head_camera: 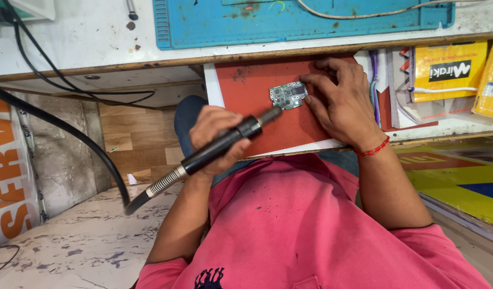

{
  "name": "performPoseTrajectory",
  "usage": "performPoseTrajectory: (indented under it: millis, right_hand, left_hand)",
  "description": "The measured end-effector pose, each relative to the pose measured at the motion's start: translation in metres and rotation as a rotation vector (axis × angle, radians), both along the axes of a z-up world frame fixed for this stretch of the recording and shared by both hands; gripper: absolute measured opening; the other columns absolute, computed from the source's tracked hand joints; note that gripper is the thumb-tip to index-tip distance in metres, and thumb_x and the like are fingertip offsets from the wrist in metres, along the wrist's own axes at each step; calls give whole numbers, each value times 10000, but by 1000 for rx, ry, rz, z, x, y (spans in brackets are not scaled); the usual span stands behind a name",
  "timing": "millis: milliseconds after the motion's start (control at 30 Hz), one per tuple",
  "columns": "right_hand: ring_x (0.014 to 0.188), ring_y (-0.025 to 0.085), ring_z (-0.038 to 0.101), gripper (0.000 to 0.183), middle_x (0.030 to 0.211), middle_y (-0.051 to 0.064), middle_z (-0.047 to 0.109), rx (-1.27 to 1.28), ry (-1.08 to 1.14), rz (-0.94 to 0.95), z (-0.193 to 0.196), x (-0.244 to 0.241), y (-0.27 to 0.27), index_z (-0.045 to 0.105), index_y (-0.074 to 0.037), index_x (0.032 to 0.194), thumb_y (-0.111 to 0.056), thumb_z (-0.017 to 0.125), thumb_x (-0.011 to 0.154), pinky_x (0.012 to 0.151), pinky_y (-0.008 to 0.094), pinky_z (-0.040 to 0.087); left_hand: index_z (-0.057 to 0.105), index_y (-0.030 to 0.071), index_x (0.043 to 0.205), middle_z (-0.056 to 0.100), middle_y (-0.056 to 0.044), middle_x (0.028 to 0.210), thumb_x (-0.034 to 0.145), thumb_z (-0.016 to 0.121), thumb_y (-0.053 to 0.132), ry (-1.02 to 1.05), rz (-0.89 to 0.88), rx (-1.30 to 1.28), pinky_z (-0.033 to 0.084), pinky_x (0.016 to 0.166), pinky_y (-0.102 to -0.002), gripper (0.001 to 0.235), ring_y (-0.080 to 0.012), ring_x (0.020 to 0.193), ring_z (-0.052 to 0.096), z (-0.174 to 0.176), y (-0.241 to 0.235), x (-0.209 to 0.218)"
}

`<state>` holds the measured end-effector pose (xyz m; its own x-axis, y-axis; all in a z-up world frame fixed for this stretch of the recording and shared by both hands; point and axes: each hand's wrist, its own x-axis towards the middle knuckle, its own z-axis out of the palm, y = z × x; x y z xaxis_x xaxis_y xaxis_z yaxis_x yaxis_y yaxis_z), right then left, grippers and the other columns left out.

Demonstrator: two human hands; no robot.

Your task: The person uses a hot air rework station to heat a small circuit board placed on a red mat. They hold the board steady with one hand while directing the hot air nozzle with the other, then briefly uses a small tool to adjust components on the board.

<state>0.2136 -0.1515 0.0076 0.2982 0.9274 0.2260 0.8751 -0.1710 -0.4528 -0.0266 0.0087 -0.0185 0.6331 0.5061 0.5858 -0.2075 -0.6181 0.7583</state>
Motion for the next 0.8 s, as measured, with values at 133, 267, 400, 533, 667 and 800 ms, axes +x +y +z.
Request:
performPoseTrajectory:
  millis: [133, 267, 400, 533, 667, 800]
  right_hand:
    - [1226, 347, 493, 354, 1386, 124, 563, -5, -5, -2, -1, -1, 0, 711, -136, 1297, -189, 776, 953, 1070, 464, 404]
    - [1225, 342, 499, 359, 1384, 117, 566, -5, -11, -5, 1, 1, 0, 712, -139, 1298, -185, 777, 949, 1068, 465, 405]
    - [1239, 337, 505, 365, 1384, 103, 570, 6, -33, 7, 2, -1, 3, 709, -142, 1296, -187, 780, 941, 1070, 465, 402]
    - [1186, 342, 498, 367, 1376, 126, 566, -14, 8, -18, 1, -1, -2, 711, -144, 1293, -184, 778, 934, 1050, 465, 407]
    - [1218, 342, 495, 370, 1384, 118, 562, 7, -6, -1, 1, 0, 1, 703, -146, 1306, -186, 773, 944, 1072, 465, 402]
    - [1239, 345, 492, 356, 1392, 110, 562, 10, -21, 5, 1, 0, 0, 704, -152, 1299, -193, 769, 951, 1081, 464, 397]
  left_hand:
    - [675, 29, 1050, 715, -100, 1024, 950, 777, 320, 55, 118, -121, 568, 859, -358, 324, -264, 962, 679, 6, 1, -4]
    - [670, 14, 1075, 712, -113, 1034, 939, 778, 308, 60, 60, -156, 575, 857, -356, 342, -253, 940, 701, 13, -1, 2]
    - [681, 24, 1036, 714, -112, 994, 908, 777, 293, 35, -6, -120, 538, 823, -346, 313, -249, 911, 684, 15, 0, 7]
    - [686, 29, 1061, 724, -105, 1011, 923, 773, 295, 33, 31, -113, 539, 863, -354, 312, -257, 918, 676, 14, -4, 8]
    - [693, 26, 1062, 715, -109, 988, 908, 797, 320, 75, 37, -66, 540, 876, -368, 348, -255, 944, 683, 12, -3, 8]
    - [687, 32, 1067, 714, -114, 987, 911, 800, 350, 81, 65, -121, 539, 867, -366, 371, -248, 934, 673, 11, -3, 10]
